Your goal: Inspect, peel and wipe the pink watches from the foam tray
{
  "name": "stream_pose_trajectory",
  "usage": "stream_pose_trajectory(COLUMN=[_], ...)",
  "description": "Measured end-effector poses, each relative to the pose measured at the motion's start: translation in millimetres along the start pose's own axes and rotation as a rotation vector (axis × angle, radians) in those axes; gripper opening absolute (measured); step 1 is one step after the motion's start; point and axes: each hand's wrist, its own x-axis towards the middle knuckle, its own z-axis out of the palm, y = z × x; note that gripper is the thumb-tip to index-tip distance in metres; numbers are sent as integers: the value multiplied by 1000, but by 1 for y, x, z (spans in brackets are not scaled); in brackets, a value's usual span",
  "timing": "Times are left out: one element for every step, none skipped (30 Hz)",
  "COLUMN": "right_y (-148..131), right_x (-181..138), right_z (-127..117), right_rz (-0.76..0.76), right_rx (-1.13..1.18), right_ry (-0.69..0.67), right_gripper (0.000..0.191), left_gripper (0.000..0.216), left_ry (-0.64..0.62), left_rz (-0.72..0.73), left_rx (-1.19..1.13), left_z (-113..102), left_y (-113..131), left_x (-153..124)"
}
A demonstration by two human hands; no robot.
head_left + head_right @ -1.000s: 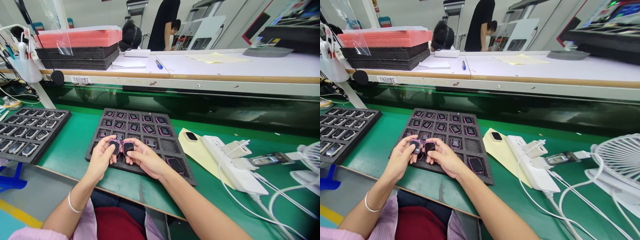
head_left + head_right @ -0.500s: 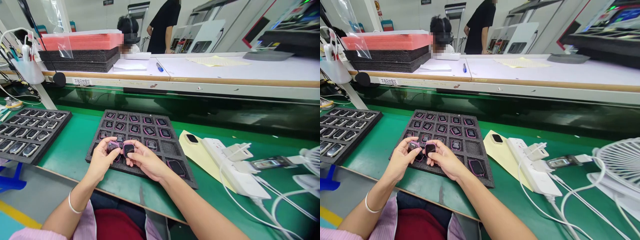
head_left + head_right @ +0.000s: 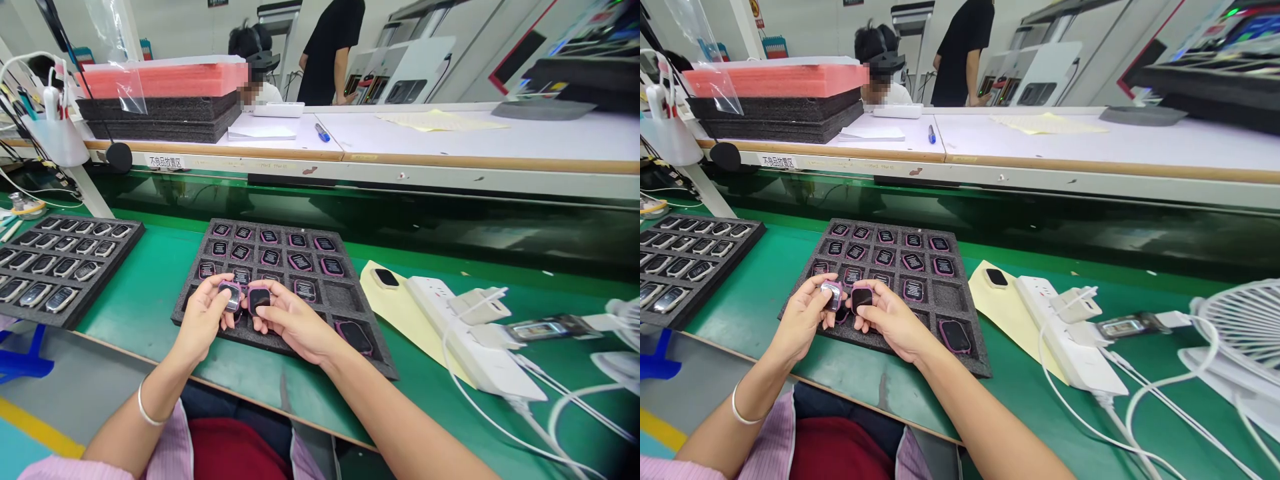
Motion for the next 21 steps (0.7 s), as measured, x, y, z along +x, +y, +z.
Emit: stream_pose_trajectory(right_y=[0, 0, 0, 1, 1, 2, 3, 3, 3, 2, 0, -3, -7, -12, -18, -23, -29, -33, -37, -40, -41], right_x=[0, 0, 0, 0, 0, 0, 1, 1, 1, 0, 0, -1, -2, -2, -3, -3, -4, -4, -4, -3, -3], right_z=[0, 0, 0, 0, 0, 0, -1, -1, -1, -1, -2, -3, -4, -5, -7, -10, -13, -16, -18, -21, -23], right_rz=[0, 0, -1, -2, -3, -3, -3, -4, -5, -7, -10, -14, -19, -31, -50, -76, -104, -131, -153, -168, -177], right_rx=[-2, -2, -1, 1, 3, 6, 9, 13, 18, 25, 37, 51, 68, 85, 100, 111, 118, 122, 124, 127, 128], right_ry=[-1, -1, -1, 0, 1, 1, 1, 0, -1, -5, -10, -16, -20, -21, -14, -2, 14, 29, 44, 55, 63], right_gripper=[48, 48, 48, 48, 48, 48, 47, 46, 46, 46, 46, 47, 48, 48, 49, 49, 49, 48, 48, 47, 48], left_gripper=[59, 60, 61, 62, 64, 67, 69, 70, 70, 70, 69, 68, 67, 66, 66, 66, 67, 68, 69, 70, 69], left_ry=[5, 9, 11, 11, 10, 8, 6, 2, -6, -16, -29, -44, -62, -82, -110, -144, -183, -220, -254, -281, -302], left_rz=[-3, -2, 0, 2, 3, 3, 1, -1, -3, -5, -7, -10, -12, -15, -18, -21, -26, -31, -37, -45, -50], left_rx=[-9, -20, -32, -40, -43, -43, -39, -33, -24, -15, -4, 8, 21, 34, 45, 54, 62, 68, 75, 85, 102], left_z=[0, 0, -1, -1, -1, -1, -2, -2, -2, -2, -1, 0, 1, 3, 6, 9, 12, 16, 19, 23, 26], left_y=[-1, -1, -1, -1, -1, -1, 0, 0, 1, 2, 4, 6, 8, 12, 15, 20, 24, 28, 32, 35, 37], left_x=[0, 0, 0, 0, 0, 0, 0, 0, 0, 0, 1, 2, 5, 8, 13, 19, 25, 32, 40, 47, 55])
